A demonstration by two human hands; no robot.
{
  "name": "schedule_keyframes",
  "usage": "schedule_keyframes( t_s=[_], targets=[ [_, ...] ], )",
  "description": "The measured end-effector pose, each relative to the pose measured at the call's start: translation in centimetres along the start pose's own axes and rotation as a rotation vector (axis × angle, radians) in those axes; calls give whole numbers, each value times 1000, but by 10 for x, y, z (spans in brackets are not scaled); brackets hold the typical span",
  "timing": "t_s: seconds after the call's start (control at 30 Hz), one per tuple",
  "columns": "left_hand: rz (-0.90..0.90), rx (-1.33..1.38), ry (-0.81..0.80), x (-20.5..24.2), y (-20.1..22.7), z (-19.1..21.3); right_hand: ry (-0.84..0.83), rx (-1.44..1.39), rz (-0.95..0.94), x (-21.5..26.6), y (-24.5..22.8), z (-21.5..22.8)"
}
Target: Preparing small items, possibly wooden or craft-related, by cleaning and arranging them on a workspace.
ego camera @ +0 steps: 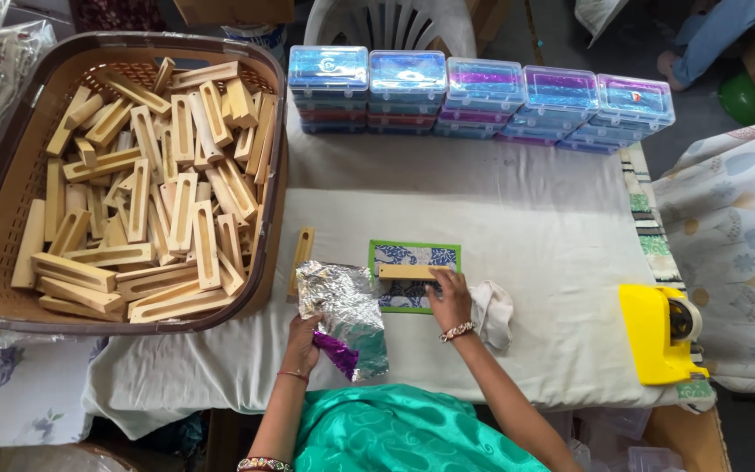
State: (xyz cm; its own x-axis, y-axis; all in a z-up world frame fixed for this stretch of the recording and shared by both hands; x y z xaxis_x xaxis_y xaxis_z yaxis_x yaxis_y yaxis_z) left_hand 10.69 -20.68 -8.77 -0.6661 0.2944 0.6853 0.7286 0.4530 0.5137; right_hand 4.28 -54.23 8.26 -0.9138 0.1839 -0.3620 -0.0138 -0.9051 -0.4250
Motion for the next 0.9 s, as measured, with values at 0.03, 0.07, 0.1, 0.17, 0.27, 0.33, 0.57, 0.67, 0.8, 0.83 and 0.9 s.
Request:
schedule_keyframes(
  t_s=[0.03,0.07,0.1,0.17,0.27,0.33,0.57,0.67,0.8,0.83,0.9],
  targets=[
    [-1,4,4,5,3,0,-4,-2,4,-10,-1,2],
    [8,14,23,9,6,1,-100,44,42,-21,-5,-1],
    [16,24,42,13,9,1,-196,91,81,-31,-8,-5],
    [-2,23,34,8,4,5,-271,122,136,-45,-16,-6],
    [-16,4,9,7,3,-7,-448,180,161,-48,-5,-31],
    [-13,-8,-4,10,4,-23,-553,204,135,-38,18,-52],
    [68,-170,-194,43,23,-138,-366,35,-44,15,65,-16],
    [112,-233,-305,50,27,-186,-267,-3,-156,51,88,3],
    [200,-262,-381,11,2,-202,-192,-11,-277,84,100,30],
    [204,-272,-391,-12,-11,-191,-182,-7,-286,87,98,38],
    [143,-391,-322,-59,-34,-163,-103,-40,-482,99,102,55]
  ],
)
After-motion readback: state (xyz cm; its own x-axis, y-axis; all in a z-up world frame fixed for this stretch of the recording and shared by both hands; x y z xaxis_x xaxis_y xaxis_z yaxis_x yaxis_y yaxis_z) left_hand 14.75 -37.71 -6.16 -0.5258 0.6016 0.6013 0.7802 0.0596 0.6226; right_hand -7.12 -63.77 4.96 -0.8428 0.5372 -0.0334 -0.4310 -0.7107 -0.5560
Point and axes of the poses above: each hand's wrist, its own x-axis away from the middle knuckle, its own z-axis out of the back of the hand, y = z × x, the point moved 6 cm from there along -x, towards the middle knuckle, and after that the axes turned 11 degrees about z, right-handed, at the moved point
